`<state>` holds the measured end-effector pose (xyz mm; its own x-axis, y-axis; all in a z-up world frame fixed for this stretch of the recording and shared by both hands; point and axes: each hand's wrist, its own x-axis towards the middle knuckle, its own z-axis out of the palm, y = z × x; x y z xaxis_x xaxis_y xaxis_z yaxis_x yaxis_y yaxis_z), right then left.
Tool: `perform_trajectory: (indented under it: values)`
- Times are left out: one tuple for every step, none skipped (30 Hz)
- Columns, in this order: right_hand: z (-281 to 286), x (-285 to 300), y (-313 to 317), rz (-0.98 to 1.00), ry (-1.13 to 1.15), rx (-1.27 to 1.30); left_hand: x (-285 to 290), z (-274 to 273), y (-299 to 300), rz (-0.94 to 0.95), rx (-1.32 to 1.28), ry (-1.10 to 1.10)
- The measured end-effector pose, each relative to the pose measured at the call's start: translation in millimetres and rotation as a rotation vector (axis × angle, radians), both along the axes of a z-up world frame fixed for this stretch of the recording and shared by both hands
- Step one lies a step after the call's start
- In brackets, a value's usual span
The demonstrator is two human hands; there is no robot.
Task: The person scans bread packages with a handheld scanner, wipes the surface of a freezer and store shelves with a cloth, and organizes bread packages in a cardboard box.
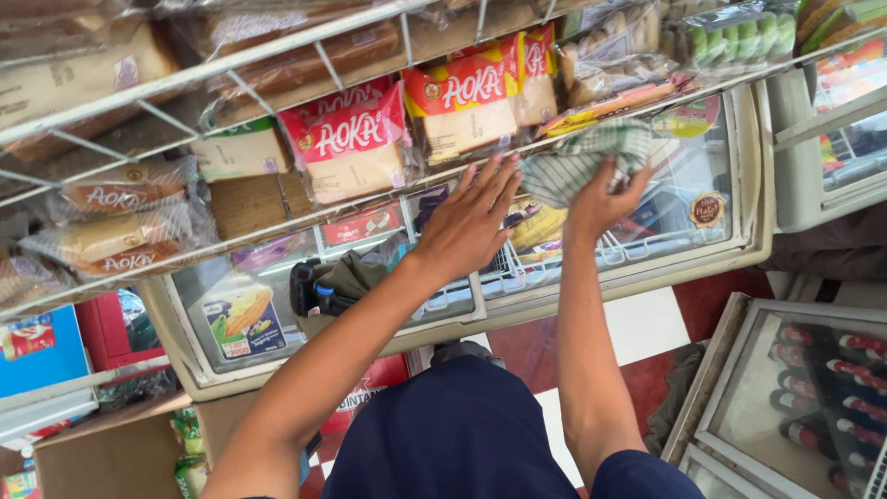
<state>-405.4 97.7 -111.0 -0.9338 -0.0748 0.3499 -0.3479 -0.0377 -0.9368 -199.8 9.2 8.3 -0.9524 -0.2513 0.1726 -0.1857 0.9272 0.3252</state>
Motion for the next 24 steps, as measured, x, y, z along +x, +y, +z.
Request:
perform_trajectory:
  values:
    - [2.2,7.6,-6.3,0.038,-0.015,-0.005,-6.8,-0.5,0.8,-0.019,0.023,0.008]
    - [5.5,15.3,-12.7,0.073,-0.028,-0.010,-13.5,-1.6,0.8,-0.042,0.047,0.017]
    - [8.3,28.4,-17.0,0.063,-0.028,-0.012,-19.4,-3.2,0.3,-0.053,0.044,0.017]
    - [10.4,46.3,-19.2,0.136,0.027,0.017,-25.0,-5.1,-0.3,-0.048,-0.008,0.019]
    - [14.0,53.9,-19.8,0.210,0.081,0.047,-30.6,-7.5,-0.7,-0.043,-0.061,0.022]
    - [17.9,49.6,-20.6,0.200,0.081,0.043,-36.7,-10.3,-1.3,-0.053,-0.066,0.022]
    - [19.8,43.2,-20.6,0.140,0.093,0.088,-43.1,-13.3,-1.3,-0.052,-0.069,0.008]
    - [19.4,36.8,-19.4,0.082,0.102,0.134,-47.6,-16.4,-0.6,-0.049,-0.071,-0.008]
    - [18.9,24.4,-16.8,0.076,0.099,0.131,-50.8,-19.0,1.3,-0.055,-0.074,-0.010]
    - [19.9,3.6,-15.2,0.035,0.050,0.151,-55.8,-20.1,2.2,-0.059,-0.083,0.006]
    - [20.3,-15.7,-15.0,-0.005,0.000,0.171,-60.5,-19.9,2.6,-0.062,-0.091,0.022]
    - [20.2,-34.2,-15.6,-0.020,0.003,0.166,-65.7,-18.9,3.5,-0.077,-0.096,0.027]
    - [20.0,-52.2,-16.9,0.017,0.047,0.020,-70.7,-17.2,4.1,-0.085,-0.090,0.005]
    - [17.9,-63.7,-15.5,0.056,0.092,-0.124,-75.2,-15.2,5.5,-0.093,-0.082,-0.017]
    - [12.9,-66.1,-16.1,0.042,0.096,-0.125,-79.8,-13.0,6.9,-0.106,-0.084,-0.013]
    - [6.8,-63.6,-20.6,0.039,0.120,-0.168,-84.9,-10.8,8.5,-0.121,-0.052,-0.024]
    - [1.1,-60.2,-25.4,0.035,0.144,-0.211,-90.3,-8.7,9.2,-0.135,-0.020,-0.036]
    - [-4.8,-51.8,-28.0,0.018,0.132,-0.180,-93.5,-7.3,9.8,-0.141,-0.020,-0.036]
    - [-10.0,-41.8,-28.3,0.001,0.120,-0.148,-96.7,-6.3,10.0,-0.141,-0.023,-0.020]
    - [-14.6,-30.2,-26.4,-0.007,0.120,-0.147,-99.6,-5.8,10.0,-0.143,-0.025,-0.004]
    - [-18.2,-17.7,-23.4,0.139,0.008,-0.170,-100.6,-5.3,9.3,-0.151,-0.025,-0.005]
    - [-19.1,-14.7,-20.5,0.286,-0.100,-0.191,-100.8,-4.7,8.3,-0.143,0.031,0.004]
    - [-18.3,-20.4,-16.6,0.278,-0.098,-0.190,-100.9,-4.4,7.4,-0.134,0.087,0.012]
    - [-17.7,-26.3,-9.1,0.213,-0.010,-0.067,-98.6,-4.9,7.7,-0.138,0.092,0.011]
